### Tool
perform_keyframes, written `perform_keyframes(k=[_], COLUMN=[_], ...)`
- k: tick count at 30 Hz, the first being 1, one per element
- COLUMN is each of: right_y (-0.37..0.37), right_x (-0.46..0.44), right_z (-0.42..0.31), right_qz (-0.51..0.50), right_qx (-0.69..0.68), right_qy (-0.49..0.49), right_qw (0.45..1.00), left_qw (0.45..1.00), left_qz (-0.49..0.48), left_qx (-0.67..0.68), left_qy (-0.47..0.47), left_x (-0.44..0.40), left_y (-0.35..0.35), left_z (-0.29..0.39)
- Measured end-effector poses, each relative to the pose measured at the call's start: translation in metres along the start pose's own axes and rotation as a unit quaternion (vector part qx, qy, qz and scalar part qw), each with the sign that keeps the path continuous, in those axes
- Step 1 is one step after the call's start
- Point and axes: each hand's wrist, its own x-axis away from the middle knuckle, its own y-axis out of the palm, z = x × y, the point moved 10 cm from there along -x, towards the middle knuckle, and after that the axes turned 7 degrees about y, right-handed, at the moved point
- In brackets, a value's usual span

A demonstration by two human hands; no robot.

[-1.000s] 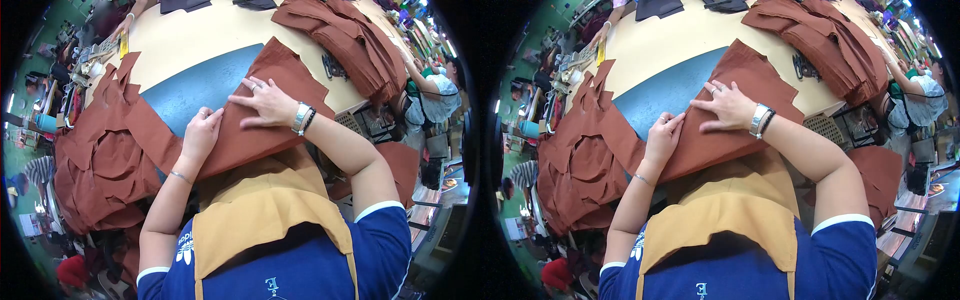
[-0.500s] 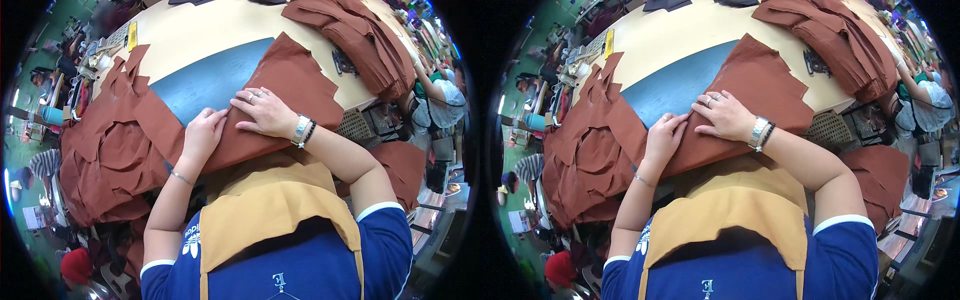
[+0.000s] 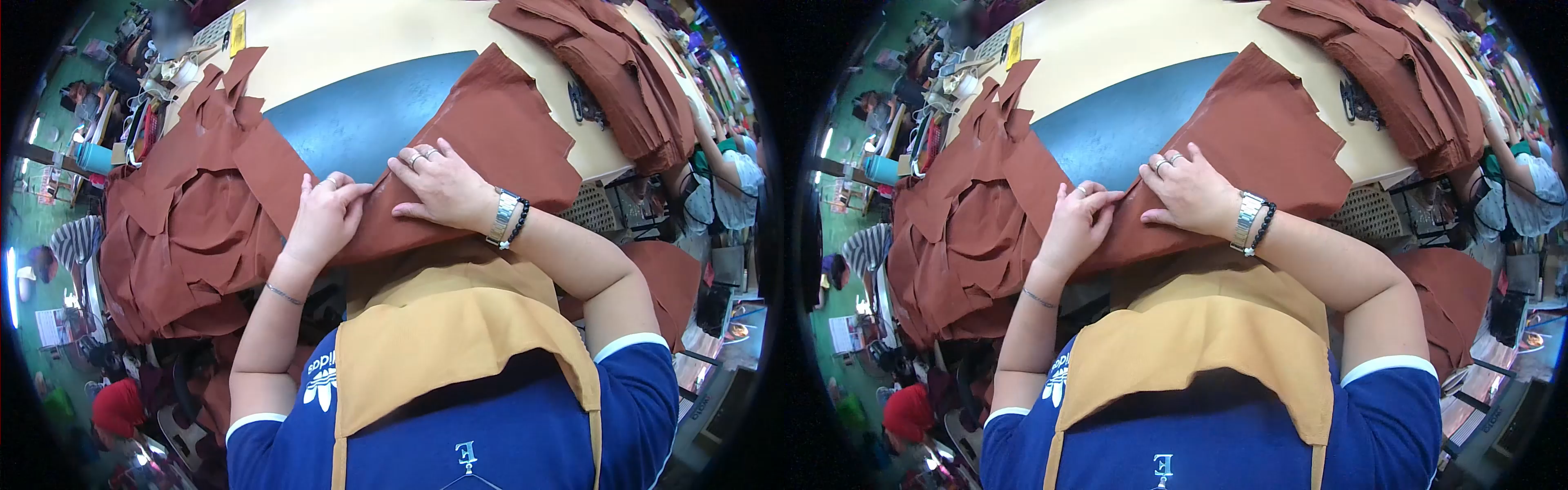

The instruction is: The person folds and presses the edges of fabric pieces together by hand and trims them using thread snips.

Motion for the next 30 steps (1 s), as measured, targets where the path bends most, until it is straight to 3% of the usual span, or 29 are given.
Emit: perform_keyframes(k=[4,12,15,18,30], right_y=[-0.015,-0.013,-0.017,-0.003,-0.013], right_x=[0.006,0.006,0.008,0.0,-0.001], right_z=[-0.011,-0.025,-0.03,-0.032,-0.042], right_qz=[0.046,0.033,0.074,0.032,-0.026], right_qx=[-0.002,-0.019,0.002,-0.067,-0.039], right_qy=[0.002,-0.011,-0.034,-0.058,-0.03], right_qw=[0.999,0.999,0.997,0.996,0.998], left_qw=[0.989,0.996,0.996,0.996,0.986], left_qz=[-0.087,-0.066,-0.056,-0.067,-0.103], left_qx=[0.021,-0.059,-0.063,-0.062,-0.105], left_qy=[-0.121,-0.024,-0.003,-0.004,0.077], left_x=[0.003,0.004,0.008,0.006,0.01], left_y=[-0.004,-0.013,-0.014,-0.016,-0.015], left_z=[-0.022,-0.009,-0.009,-0.011,-0.014])
